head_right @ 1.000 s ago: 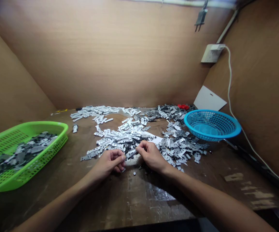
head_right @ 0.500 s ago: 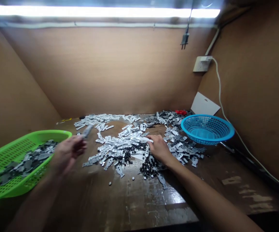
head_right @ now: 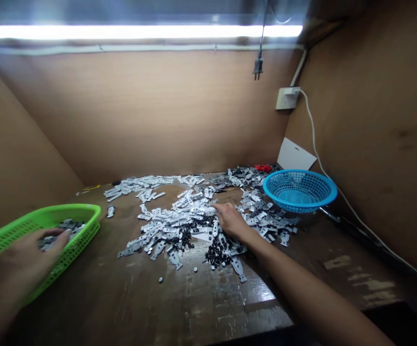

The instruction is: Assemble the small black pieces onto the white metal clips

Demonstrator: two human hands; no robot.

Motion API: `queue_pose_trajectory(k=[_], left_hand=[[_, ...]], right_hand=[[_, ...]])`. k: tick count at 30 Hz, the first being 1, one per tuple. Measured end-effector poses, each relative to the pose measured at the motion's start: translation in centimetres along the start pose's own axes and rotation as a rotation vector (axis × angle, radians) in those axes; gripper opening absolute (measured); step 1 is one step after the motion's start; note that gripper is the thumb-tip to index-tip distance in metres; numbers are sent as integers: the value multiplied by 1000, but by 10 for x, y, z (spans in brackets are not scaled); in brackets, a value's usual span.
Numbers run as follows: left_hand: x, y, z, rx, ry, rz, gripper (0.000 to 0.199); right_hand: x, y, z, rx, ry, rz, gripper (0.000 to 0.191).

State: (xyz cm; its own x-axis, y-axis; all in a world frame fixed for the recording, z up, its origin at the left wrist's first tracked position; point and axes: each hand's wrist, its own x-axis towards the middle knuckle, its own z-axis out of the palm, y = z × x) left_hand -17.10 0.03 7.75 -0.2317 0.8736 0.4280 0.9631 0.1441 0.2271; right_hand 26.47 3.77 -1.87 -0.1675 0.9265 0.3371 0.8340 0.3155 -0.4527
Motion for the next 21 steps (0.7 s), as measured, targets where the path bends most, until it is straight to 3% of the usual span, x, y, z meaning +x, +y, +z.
queue_pose_trajectory(k=[3, 5, 8, 11, 14, 18, 21], left_hand=[[-8, 61, 2, -47, 17, 204, 29], [-14, 96, 12, -216, -63, 408, 25], [-27, 130, 36, -436, -182, 530, 23], [-43, 146, 59, -659, -315, 502, 22], [-59, 151, 70, -813, -448, 408, 25], [-72, 151, 72, -925, -535, 362, 23], [-73, 150, 78, -991, -583, 310, 17]], right_hand=[[3, 1, 2, -8, -5, -20, 36], [3, 1, 1, -16, 22, -32, 34], [2, -1, -5, -10, 107, -53, 33], [-2, -9, -15, 55, 203, -102, 31], [-10, -29, -21, 185, 226, -166, 30], [-26, -64, -17, 505, 34, -195, 30], [-30, -76, -12, 608, -65, -147, 32]])
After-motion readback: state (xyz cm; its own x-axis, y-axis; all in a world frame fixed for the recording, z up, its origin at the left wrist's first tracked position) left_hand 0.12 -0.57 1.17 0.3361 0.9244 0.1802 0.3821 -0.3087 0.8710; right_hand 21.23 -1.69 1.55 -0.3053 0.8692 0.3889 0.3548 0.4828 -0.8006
